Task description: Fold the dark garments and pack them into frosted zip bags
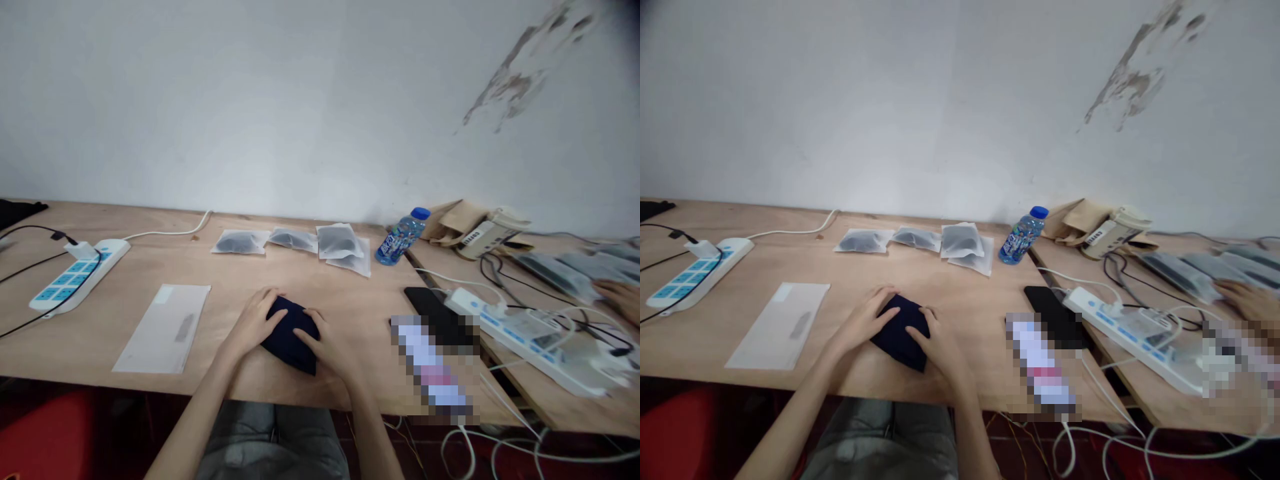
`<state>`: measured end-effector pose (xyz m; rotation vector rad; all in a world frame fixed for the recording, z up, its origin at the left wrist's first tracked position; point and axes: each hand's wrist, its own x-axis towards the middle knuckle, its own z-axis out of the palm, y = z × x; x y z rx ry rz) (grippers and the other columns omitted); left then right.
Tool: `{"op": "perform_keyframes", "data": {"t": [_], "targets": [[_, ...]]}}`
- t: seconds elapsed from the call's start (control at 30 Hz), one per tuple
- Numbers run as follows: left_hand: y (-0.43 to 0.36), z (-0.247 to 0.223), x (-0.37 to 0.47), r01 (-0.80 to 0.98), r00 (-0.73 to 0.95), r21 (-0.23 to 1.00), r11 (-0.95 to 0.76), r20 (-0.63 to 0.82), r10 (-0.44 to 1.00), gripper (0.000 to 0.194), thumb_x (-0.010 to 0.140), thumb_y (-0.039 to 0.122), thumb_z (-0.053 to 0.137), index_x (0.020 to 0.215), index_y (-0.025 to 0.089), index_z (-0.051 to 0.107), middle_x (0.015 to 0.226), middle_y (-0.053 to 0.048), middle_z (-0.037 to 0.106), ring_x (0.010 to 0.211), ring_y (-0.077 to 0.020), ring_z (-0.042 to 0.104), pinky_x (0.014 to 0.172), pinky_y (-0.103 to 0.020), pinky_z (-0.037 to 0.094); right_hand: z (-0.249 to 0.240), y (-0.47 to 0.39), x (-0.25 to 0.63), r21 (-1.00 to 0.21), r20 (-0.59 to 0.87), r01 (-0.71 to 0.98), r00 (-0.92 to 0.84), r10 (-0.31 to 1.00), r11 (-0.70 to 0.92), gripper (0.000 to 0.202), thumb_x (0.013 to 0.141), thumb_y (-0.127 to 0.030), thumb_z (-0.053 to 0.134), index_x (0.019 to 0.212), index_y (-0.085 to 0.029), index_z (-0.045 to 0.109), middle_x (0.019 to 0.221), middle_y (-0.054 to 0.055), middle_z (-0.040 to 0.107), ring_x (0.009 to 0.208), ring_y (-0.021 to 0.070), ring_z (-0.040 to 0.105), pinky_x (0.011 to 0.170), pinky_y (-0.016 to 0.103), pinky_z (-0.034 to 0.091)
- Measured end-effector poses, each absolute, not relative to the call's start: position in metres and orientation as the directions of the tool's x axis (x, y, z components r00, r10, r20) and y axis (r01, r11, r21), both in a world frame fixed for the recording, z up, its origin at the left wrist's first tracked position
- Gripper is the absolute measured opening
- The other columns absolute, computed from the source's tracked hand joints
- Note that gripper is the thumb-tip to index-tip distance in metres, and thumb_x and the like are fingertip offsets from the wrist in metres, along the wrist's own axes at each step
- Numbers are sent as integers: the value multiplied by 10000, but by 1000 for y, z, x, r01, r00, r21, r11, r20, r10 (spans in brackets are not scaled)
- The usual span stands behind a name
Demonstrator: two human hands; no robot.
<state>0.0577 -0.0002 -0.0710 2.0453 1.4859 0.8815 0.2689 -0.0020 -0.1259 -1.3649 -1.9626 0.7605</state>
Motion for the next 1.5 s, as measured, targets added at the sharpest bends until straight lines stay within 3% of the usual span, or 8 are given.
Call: {"op": "perform_keyframes", "data": {"t": [0.2, 0.43, 0.73, 0.83, 1.1, 1.2, 1.33, 1.5], "targets": [[20, -108, 87, 695, 469, 505, -512, 221, 855, 402, 971, 264, 384, 1356, 265, 497, 1472, -57, 472, 1401, -159, 369, 1172, -406, 258, -147, 9, 278, -684, 233, 598, -363, 902, 418, 525, 860, -373, 624, 1361, -265, 509, 1427, 85, 509, 1314, 251, 470, 1099, 488, 373], [3, -135, 89, 857, 303, 379, -348, 175, 937, 505, 977, 280, 301, 1470, 183, 357, 1534, -80, 358, 1440, -197, 294, 1193, -451, 191, -128, -15, 276, -604, 223, 687, -339, 914, 403, 485, 934, -366, 493, 1397, -223, 492, 1451, 116, 486, 1346, 262, 443, 1090, 488, 397], [0, -139, 89, 868, 210, 416, -271, 187, 960, 516, 971, 294, 319, 1469, 161, 352, 1543, -114, 337, 1454, -228, 258, 1198, -496, 163, -137, -64, 269, -499, 137, 758, -411, 901, 421, 631, 954, -410, 464, 1527, -302, 223, 1569, 63, 286, 1453, 286, 235, 1145, 599, 235], [-5, -140, 72, 815, 200, 498, -297, 238, 950, 469, 975, 304, 326, 1411, 166, 430, 1522, -122, 384, 1436, -241, 301, 1180, -494, 229, -132, -68, 278, -542, 127, 719, -443, 888, 436, 617, 941, -449, 485, 1508, -303, 289, 1573, 53, 287, 1458, 279, 221, 1161, 561, 236], [8, -120, 33, 693, 182, 690, -209, 113, 977, 472, 911, 384, 482, 1336, 179, 472, 1351, -134, 555, 1264, -251, 510, 1072, -427, 386, -114, -5, 283, -715, 200, 606, -300, 933, 348, 450, 932, -428, 484, 1330, -218, 497, 1354, 110, 549, 1265, 252, 507, 1066, 457, 411], [39, -107, 34, 718, 279, 669, -192, -24, 960, 535, 778, 409, 652, 1244, 166, 550, 1279, -129, 595, 1190, -272, 551, 1010, -392, 425, -106, 33, 277, -709, 61, 630, -390, 919, 315, 513, 840, -454, 621, 1265, -181, 534, 1201, 119, 624, 1122, 263, 589, 959, 438, 473], [73, -96, 34, 739, 393, 655, -159, -228, 891, 525, 556, 436, 798, 989, 174, 658, 927, -40, 699, 820, -218, 655, 697, -285, 498, -94, 65, 271, -633, -212, 731, -479, 852, 254, 600, 657, -436, 793, 1154, -163, 599, 1028, 87, 674, 917, 249, 637, 775, 361, 511], [83, -88, 38, 780, 457, 606, -152, -387, 800, 357, 449, 414, 825, 643, 186, 632, 554, 43, 590, 532, -155, 560, 528, -251, 396, -88, 72, 268, -630, -243, 714, -556, 795, 307, 460, 575, -325, 838, 990, -190, 694, 948, 55, 713, 850, 245, 655, 733, 327, 508]]}}
